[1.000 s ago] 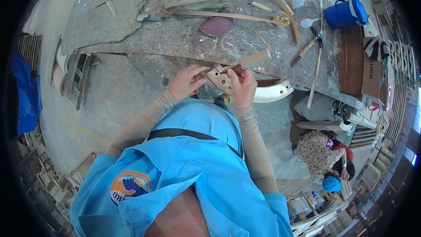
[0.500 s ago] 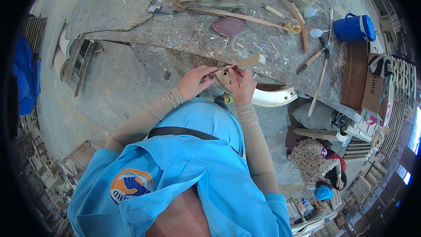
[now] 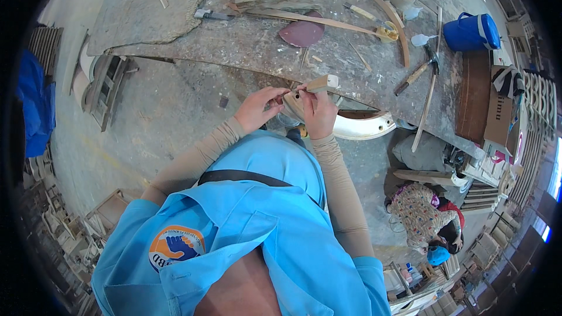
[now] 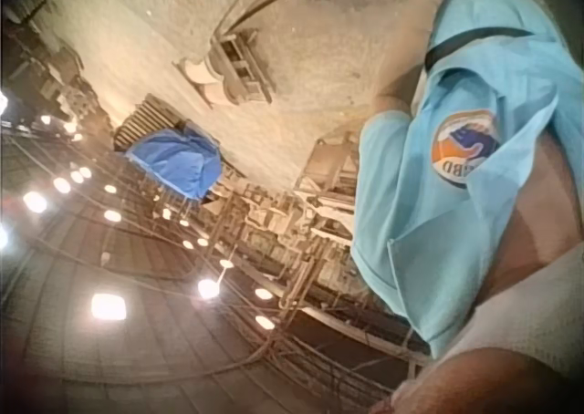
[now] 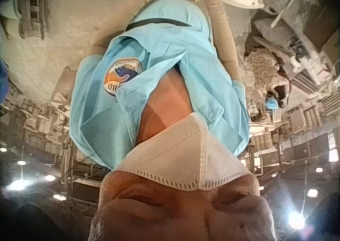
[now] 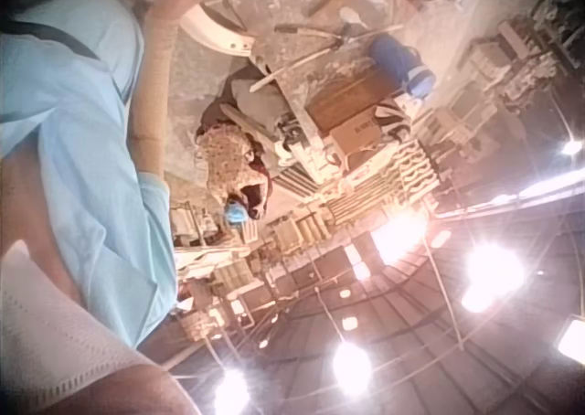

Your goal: The person holds a curved wooden piece and inserts small wooden dowels into pre-drilled holes. They then pick up a small rectangular wooden block and a metal clamp, positioning the clamp over the block to secure it.

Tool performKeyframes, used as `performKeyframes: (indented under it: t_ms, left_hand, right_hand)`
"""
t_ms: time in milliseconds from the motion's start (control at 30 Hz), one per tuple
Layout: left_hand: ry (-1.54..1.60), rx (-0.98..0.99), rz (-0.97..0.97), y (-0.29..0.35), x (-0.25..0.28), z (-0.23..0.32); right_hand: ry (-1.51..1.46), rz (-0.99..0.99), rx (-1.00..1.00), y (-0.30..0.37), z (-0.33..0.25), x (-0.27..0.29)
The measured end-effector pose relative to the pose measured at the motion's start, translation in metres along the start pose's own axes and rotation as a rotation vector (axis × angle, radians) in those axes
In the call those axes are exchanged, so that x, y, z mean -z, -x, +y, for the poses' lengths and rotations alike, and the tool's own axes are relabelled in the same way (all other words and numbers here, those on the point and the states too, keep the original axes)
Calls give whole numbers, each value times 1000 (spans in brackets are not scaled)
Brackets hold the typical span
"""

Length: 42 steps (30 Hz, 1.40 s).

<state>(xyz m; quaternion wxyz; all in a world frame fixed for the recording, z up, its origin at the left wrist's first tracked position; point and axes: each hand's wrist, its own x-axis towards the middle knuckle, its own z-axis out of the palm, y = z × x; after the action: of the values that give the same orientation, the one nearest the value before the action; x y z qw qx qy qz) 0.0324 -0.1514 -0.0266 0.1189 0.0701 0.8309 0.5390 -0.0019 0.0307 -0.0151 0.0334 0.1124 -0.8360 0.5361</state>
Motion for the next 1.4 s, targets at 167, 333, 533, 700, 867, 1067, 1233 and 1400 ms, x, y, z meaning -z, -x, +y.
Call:
performKeyframes:
  t_ms: [167,333,533,700,867,1067,1233,1400]
  left_hand:
    - [7,-1,2,0,-1,0]
    - [12,-1,11,0,-2,-2]
    - [3,-14,18,-2,-4,-4]
    - [-12,-11,4,-4,-2,0]
    - [-14,-6,8,-4,-3,-1]
    - [-16,16,7,-4,-4,0]
    - [-14,26,4,-4,-4,-1]
    - [8,4,45,-2,3,-7]
  right_hand:
    - [27,-10,10,0,2,1]
    - [45,-12,27,1,3,0]
    - [55,-15,45,1,6,0]
    - [63,-11,35,3,9,0]
    - [70,-24,38,0,-2,2]
    - [39,-24,26,0,-2,2]
    - [51,-30,19,1,0,2]
    - [91,-39,13,2,0,1]
